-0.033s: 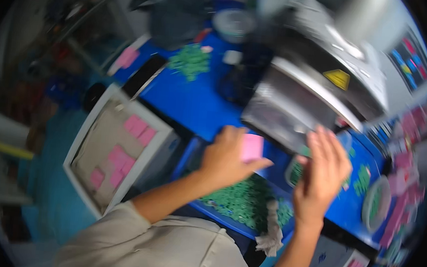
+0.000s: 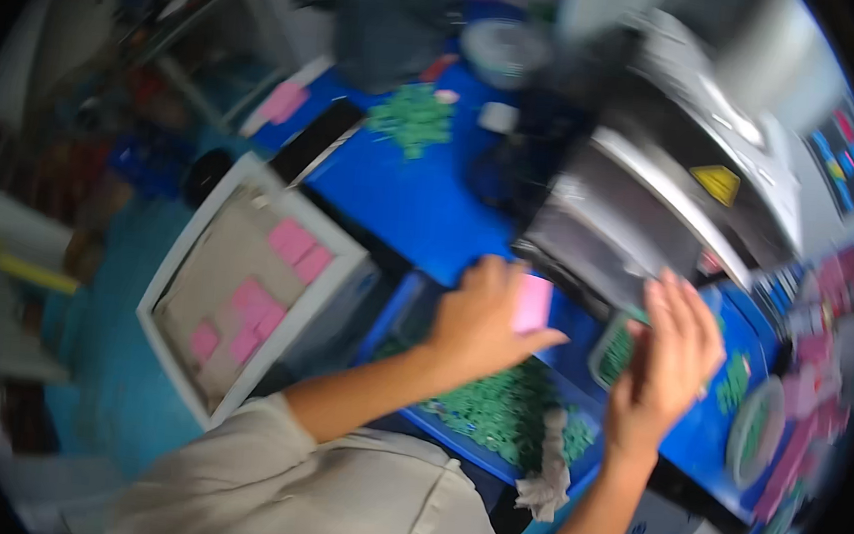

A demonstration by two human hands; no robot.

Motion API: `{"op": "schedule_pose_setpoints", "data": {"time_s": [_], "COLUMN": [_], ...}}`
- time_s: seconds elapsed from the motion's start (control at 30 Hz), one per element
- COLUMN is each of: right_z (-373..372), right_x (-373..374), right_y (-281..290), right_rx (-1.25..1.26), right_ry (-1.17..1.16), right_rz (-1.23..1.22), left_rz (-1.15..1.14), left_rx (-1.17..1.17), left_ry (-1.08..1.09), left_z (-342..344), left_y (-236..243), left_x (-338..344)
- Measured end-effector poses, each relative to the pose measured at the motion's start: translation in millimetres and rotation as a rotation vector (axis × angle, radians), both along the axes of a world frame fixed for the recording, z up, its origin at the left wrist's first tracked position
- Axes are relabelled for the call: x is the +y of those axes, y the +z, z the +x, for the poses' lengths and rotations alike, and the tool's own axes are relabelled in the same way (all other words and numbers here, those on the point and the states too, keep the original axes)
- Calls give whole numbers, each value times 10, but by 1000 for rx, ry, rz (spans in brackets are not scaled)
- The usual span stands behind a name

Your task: Operating a heat press machine and manually assembling wax melt components.

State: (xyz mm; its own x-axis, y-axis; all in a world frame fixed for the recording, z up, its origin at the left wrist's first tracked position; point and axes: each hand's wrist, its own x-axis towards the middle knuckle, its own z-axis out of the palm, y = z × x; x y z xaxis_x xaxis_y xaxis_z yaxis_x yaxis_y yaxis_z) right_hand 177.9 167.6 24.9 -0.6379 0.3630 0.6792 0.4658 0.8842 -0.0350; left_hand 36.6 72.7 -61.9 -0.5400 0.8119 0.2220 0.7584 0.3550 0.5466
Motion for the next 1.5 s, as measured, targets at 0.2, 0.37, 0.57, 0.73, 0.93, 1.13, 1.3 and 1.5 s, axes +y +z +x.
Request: {"op": "schedule_pose_setpoints", "data": {"time_s": [0.2, 0.37, 0.57, 0.73, 0.93, 1.13, 1.3, 1.5], "right_z": [-57, -46, 66, 83, 92, 128, 104, 127], "right_x": [65, 84, 171, 176, 174, 196, 285, 370], "right_y": [-246, -262, -325, -370, -371, -426, -467, -456], "right_rx": [231, 208, 210, 205, 207, 233, 238, 247], "right_ry": [36, 28, 47, 29, 39, 60, 33, 49], "right_rz": [65, 77, 65, 26, -4, -97, -69, -31], "left_rz": [173, 255, 12, -223, -148, -251, -882, -642], "left_rx": [11, -2, 159, 132, -235, -189, -132, -148], "left_ry": [-88, 83, 550, 629, 530, 308, 91, 286], "left_z": [-41, -642, -2219, -3328, -3653, -3031, -2034, -1922], "left_y": [-196, -149, -966, -1765, -1897, -1513, -1047, -1372], "left_x": [-118, -929, -1970, -2538, -2649, -2689, -2893, -3284]}}
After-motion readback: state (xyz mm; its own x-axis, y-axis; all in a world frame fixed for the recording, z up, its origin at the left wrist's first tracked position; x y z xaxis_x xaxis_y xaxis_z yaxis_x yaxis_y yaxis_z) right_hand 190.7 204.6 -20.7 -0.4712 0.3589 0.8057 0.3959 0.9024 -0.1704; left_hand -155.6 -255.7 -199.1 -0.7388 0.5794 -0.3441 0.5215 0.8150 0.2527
